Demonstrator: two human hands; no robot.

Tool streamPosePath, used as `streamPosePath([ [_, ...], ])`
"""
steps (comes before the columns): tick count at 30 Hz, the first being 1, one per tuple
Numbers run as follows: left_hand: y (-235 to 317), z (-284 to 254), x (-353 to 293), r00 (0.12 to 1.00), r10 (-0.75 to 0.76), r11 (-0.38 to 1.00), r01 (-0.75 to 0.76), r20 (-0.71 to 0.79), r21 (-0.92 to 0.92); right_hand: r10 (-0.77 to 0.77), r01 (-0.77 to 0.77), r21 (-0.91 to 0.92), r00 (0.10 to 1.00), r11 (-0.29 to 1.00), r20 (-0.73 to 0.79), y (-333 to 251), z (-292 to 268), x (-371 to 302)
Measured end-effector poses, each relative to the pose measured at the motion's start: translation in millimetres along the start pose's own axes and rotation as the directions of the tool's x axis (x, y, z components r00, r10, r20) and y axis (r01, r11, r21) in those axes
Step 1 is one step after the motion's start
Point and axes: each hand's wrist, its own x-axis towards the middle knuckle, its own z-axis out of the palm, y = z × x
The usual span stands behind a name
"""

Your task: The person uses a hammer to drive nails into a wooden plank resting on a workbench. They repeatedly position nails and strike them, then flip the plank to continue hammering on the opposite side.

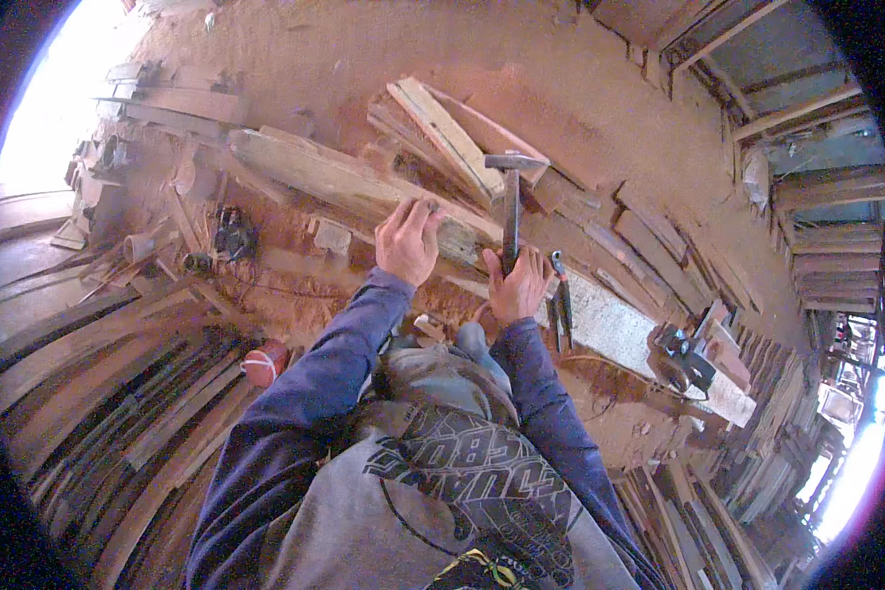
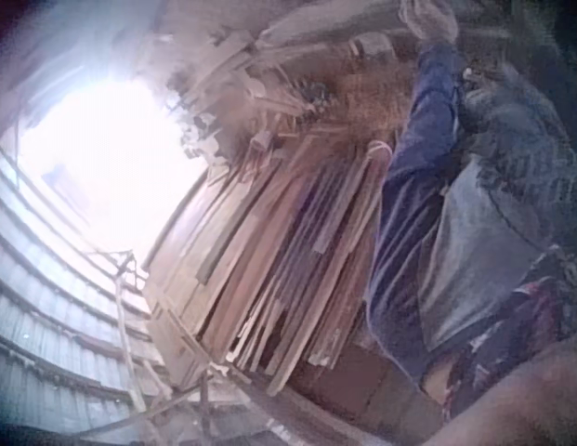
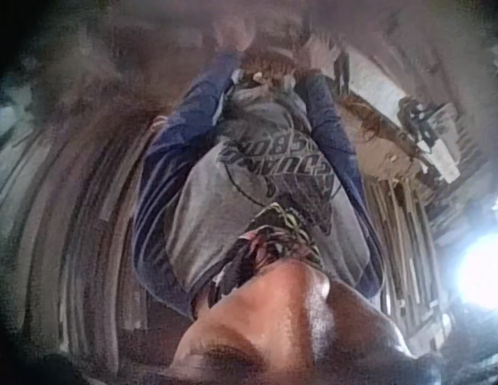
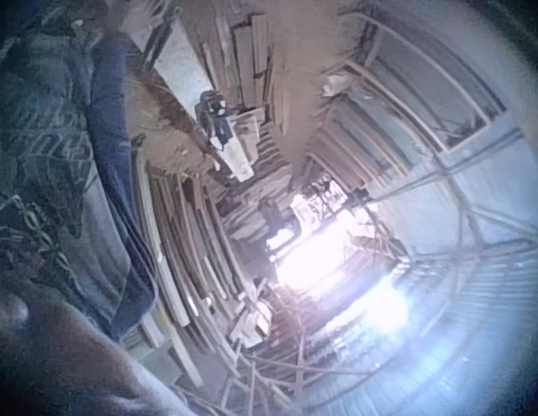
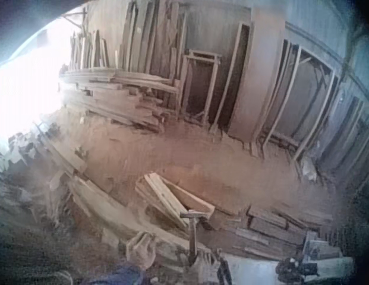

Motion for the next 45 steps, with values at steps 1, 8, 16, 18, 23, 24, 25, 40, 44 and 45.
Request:
streamPosePath([
  [1, 0, 2, -1, 1.0, -0.03, 0.999, 0.03, 0.006, -0.015, 0.002, -0.001, -0.013, 1.0, 1.0, 0.006, -1, 0, -1],
  [8, -3, 13, 15, 0.984, -0.166, 0.986, 0.167, -0.064, 0.01, 0.099, -0.098, -0.011, 0.99, 0.995, 0.102, -1, -1, 5],
  [16, -2, 17, 41, 0.885, -0.463, 0.886, 0.462, -0.052, -0.033, 0.067, -0.065, -0.027, 0.994, 0.998, 0.092, 1, -1, 10],
  [18, -5, 23, 45, 0.885, -0.465, 0.882, 0.464, -0.001, -0.086, 0.09, -0.094, 0.045, 0.993, 0.995, 0.078, 2, -1, 14],
  [23, -20, 21, 44, 0.981, -0.186, 0.981, 0.189, -0.054, 0.043, 0.109, -0.112, 0.025, 0.99, 0.993, 0.095, 0, -2, 11],
  [24, -22, 15, 38, 0.987, -0.153, 0.986, 0.156, -0.056, 0.057, 0.092, -0.091, -0.022, 0.993, 0.996, 0.074, -1, -2, 8],
  [25, -21, 9, 30, 0.991, -0.123, 0.989, 0.127, -0.054, 0.071, 0.075, -0.072, -0.051, 0.995, 0.996, 0.064, -2, -2, 5],
  [40, -24, -31, 44, 0.978, -0.151, 0.941, 0.186, 0.141, -0.282, 0.049, -0.049, -0.07, 0.999, 0.996, 0.01, 2, 6, -4],
  [44, -14, -28, 46, 0.91, -0.102, 0.903, 0.255, 0.402, -0.347, 0.075, -0.077, 0.047, 0.996, 0.996, 0.046, -4, -5, 0],
  [45, -15, -26, 47, 0.895, -0.095, 0.872, 0.286, 0.436, -0.396, 0.07, -0.073, 0.062, 0.996, 0.995, 0.055, -6, -11, 1],
])
